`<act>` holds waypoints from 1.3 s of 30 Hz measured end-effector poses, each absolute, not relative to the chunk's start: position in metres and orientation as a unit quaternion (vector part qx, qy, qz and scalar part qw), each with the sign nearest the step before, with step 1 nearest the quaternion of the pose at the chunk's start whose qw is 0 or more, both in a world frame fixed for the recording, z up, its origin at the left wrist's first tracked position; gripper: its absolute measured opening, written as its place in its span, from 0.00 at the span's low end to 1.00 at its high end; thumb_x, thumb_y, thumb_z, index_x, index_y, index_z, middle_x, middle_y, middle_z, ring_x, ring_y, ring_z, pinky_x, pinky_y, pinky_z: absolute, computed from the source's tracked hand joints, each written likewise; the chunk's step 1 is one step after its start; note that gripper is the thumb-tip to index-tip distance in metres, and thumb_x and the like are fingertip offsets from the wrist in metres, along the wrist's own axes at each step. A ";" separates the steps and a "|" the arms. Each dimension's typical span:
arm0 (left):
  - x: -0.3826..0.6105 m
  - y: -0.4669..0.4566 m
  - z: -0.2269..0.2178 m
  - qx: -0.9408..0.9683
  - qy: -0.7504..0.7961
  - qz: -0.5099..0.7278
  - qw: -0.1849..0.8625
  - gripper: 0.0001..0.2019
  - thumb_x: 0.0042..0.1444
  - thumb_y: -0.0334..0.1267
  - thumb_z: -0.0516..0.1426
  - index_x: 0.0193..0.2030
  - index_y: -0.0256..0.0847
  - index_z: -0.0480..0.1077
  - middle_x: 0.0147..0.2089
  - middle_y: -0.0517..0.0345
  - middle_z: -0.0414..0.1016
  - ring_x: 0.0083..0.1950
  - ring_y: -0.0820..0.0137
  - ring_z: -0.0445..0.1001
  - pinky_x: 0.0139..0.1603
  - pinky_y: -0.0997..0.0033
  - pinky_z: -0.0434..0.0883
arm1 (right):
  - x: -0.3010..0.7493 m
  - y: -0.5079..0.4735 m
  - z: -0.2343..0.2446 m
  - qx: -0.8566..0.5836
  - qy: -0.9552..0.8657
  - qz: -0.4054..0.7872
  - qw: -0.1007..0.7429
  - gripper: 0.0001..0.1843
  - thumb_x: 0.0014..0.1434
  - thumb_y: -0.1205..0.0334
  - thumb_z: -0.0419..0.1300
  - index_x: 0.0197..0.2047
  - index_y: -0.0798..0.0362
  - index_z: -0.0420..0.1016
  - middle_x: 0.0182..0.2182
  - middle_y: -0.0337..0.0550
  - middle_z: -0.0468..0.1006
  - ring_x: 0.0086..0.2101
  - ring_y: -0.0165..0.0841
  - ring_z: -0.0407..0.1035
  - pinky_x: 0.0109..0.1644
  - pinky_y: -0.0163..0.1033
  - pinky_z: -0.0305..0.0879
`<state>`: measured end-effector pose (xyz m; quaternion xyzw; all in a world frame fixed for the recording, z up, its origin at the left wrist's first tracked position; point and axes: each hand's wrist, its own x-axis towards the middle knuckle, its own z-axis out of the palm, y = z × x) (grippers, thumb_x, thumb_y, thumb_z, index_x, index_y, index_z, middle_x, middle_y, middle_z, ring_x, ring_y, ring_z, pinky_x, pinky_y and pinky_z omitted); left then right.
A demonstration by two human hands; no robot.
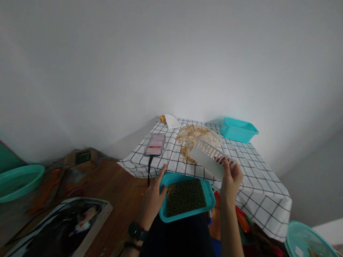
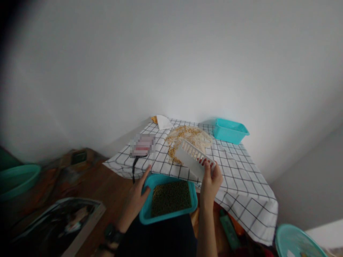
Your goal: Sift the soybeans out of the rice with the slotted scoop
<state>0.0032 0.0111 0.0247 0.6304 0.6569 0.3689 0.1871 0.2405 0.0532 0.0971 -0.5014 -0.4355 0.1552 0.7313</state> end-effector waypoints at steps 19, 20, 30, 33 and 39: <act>0.005 0.011 0.025 0.624 0.653 0.381 0.198 0.34 0.61 0.30 0.49 0.73 0.51 0.47 0.68 0.53 0.65 0.65 0.62 0.68 0.59 0.62 0.69 | 0.238 0.053 0.078 -0.501 -0.464 0.195 0.704 0.21 0.57 0.44 0.60 0.36 0.56 0.77 0.32 0.46 0.80 0.31 0.34 0.69 0.35 0.36 0.62; 0.005 0.011 0.026 0.623 0.656 0.379 0.196 0.34 0.61 0.30 0.49 0.73 0.52 0.48 0.67 0.53 0.66 0.63 0.62 0.70 0.58 0.62 0.70 | 0.237 0.054 0.078 -0.500 -0.465 0.196 0.703 0.21 0.58 0.44 0.60 0.36 0.56 0.77 0.33 0.46 0.80 0.31 0.34 0.70 0.35 0.36 0.62; 0.005 0.012 0.025 0.629 0.657 0.374 0.183 0.34 0.60 0.30 0.49 0.73 0.51 0.47 0.69 0.52 0.64 0.62 0.61 0.72 0.56 0.62 0.72 | 0.230 0.047 0.084 -0.494 -0.486 0.205 0.692 0.19 0.58 0.46 0.60 0.35 0.55 0.77 0.29 0.42 0.78 0.30 0.34 0.68 0.34 0.36 0.62; 0.005 0.012 0.024 0.629 0.658 0.370 0.185 0.34 0.61 0.30 0.49 0.73 0.51 0.47 0.68 0.52 0.64 0.60 0.61 0.73 0.56 0.63 0.72 | 0.231 0.041 0.085 -0.490 -0.491 0.215 0.687 0.18 0.59 0.46 0.60 0.34 0.55 0.76 0.28 0.41 0.77 0.29 0.33 0.67 0.32 0.36 0.61; 0.004 0.012 0.023 0.631 0.656 0.375 0.176 0.34 0.60 0.30 0.50 0.73 0.52 0.47 0.67 0.53 0.67 0.61 0.62 0.72 0.56 0.63 0.71 | 0.243 0.022 0.100 -0.492 -0.516 0.220 0.666 0.17 0.56 0.47 0.62 0.32 0.54 0.76 0.25 0.39 0.76 0.26 0.32 0.66 0.30 0.35 0.59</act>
